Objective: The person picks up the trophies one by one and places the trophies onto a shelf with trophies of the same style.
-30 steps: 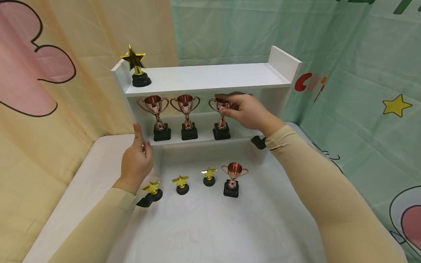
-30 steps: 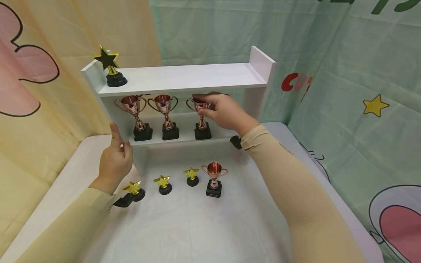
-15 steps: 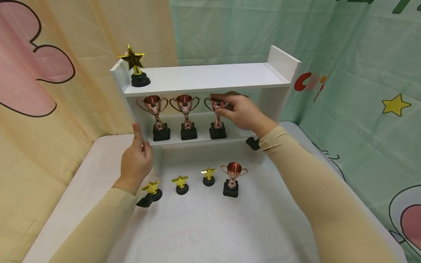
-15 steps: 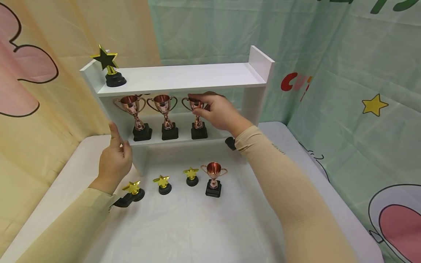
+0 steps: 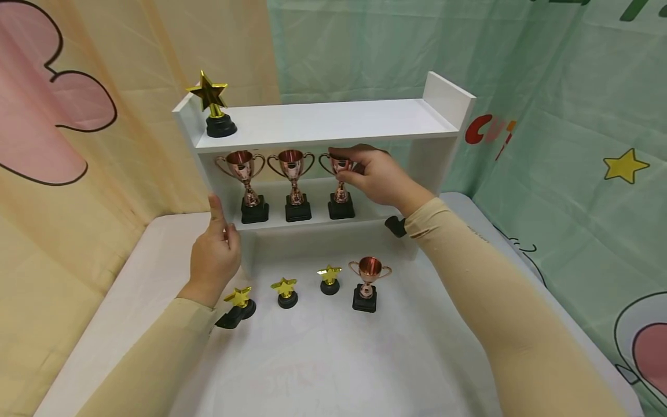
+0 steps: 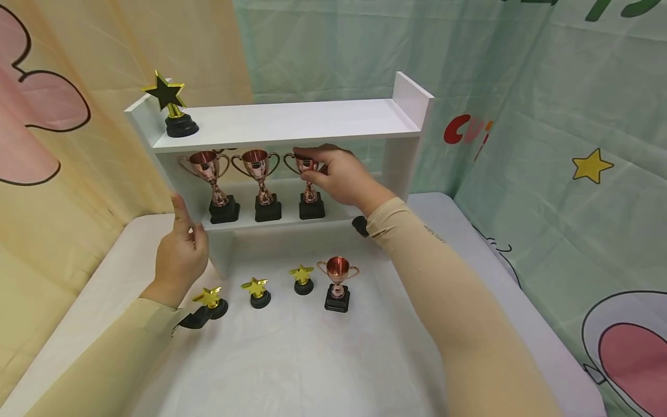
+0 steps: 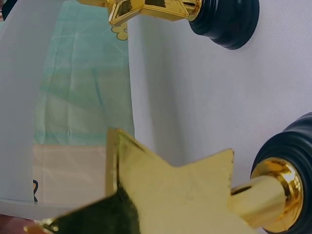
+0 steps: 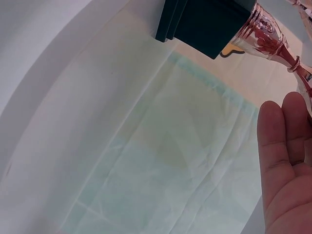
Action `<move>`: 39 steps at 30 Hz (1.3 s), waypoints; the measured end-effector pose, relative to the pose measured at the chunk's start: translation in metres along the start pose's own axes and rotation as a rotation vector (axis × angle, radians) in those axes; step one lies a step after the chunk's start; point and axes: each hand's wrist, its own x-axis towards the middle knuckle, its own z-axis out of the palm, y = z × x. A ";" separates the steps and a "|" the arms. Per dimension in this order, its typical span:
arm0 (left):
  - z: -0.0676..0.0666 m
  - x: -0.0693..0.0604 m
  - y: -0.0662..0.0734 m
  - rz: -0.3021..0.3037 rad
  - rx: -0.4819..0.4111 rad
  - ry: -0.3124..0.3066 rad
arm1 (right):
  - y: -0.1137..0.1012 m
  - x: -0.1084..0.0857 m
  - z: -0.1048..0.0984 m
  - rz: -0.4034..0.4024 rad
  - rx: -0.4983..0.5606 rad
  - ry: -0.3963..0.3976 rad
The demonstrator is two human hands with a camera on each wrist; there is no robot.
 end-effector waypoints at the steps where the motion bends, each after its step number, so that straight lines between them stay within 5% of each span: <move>1: 0.000 0.000 0.000 0.000 -0.001 0.000 | 0.000 0.001 0.000 0.003 -0.001 -0.002; 39: 0.001 0.001 -0.001 0.008 -0.008 0.022 | 0.000 0.006 0.002 0.016 0.031 -0.018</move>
